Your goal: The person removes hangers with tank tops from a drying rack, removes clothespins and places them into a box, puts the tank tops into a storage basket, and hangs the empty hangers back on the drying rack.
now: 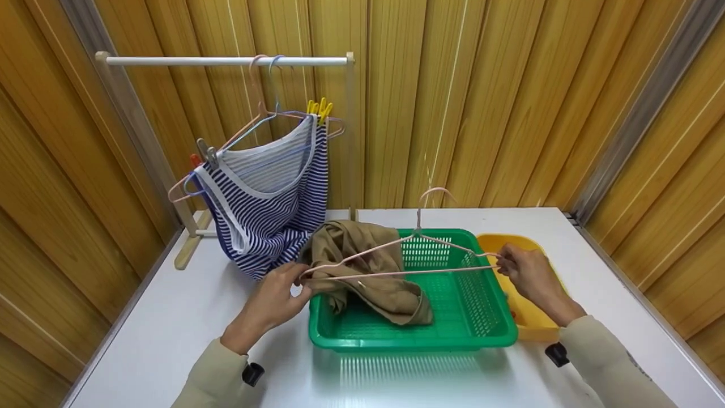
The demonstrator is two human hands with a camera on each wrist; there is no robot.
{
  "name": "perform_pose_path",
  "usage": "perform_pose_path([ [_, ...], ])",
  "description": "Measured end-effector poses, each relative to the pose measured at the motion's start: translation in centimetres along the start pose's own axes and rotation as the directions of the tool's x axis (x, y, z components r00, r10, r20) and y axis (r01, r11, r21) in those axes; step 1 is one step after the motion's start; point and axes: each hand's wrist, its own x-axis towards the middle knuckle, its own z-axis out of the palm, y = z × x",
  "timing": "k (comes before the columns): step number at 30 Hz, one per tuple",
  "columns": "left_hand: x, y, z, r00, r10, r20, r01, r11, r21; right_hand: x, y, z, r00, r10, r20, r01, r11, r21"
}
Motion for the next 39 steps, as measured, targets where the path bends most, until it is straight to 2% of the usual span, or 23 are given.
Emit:
perform_pose_path([
  [5, 0.6, 1.1, 0.0, 1.0, -0.026, 0.013, 0.025, 0.999, 0.038, -0.2, -0.4, 0.1, 0.999, 0.03, 0.016, -0.031, 0.999, 0.03],
  [11, 1.5, 2.3, 0.5, 0.998, 0.0, 0.065, -0.001, 1.0, 0.007, -0.3, -1.0, 0.2, 1.0, 0.026, 0.009, -0.026, 0.999, 0.036],
  [16, 2.0, 2.7, 1.0, 0.994, -0.02, 0.103, 0.021, 1.0, -0.005, -0.4, -1.0, 0.4, 1.0, 0.008, -0.005, -0.008, 0.999, 0.034],
  [18, 2.1, 2.6, 1.1, 0.996, -0.004, 0.087, 0.003, 1.0, 0.003, -0.4, -1.0, 0.5, 1.0, 0.01, -0.006, -0.01, 0.999, 0.036],
  [21, 2.2, 2.4, 1.4, 0.997, 0.066, 0.025, -0.067, 0.998, 0.021, -0.4, -1.0, 0.5, 1.0, 0.007, -0.009, -0.006, 0.999, 0.039],
  [24, 2.3, 2.1, 1.7, 0.99, 0.14, -0.033, -0.139, 0.99, 0.032, -0.5, -1.0, 0.5, 1.0, -0.003, -0.014, 0.003, 1.0, 0.031],
  [27, 2.1, 1.9, 1.9, 0.982, 0.18, -0.064, -0.178, 0.983, 0.039, -0.5, -1.1, 0.5, 1.0, -0.003, -0.006, 0.003, 1.0, 0.012],
  [33, 1.8, 1.5, 2.1, 0.968, 0.222, -0.114, -0.215, 0.974, 0.068, -0.6, -1.6, 0.6, 0.999, -0.003, 0.038, 0.001, 0.999, 0.033],
  [39, 1.5, 1.2, 1.6, 0.966, 0.216, -0.143, -0.207, 0.976, 0.072, -0.6, -2.1, 0.6, 0.995, 0.018, 0.098, -0.023, 0.998, 0.054],
])
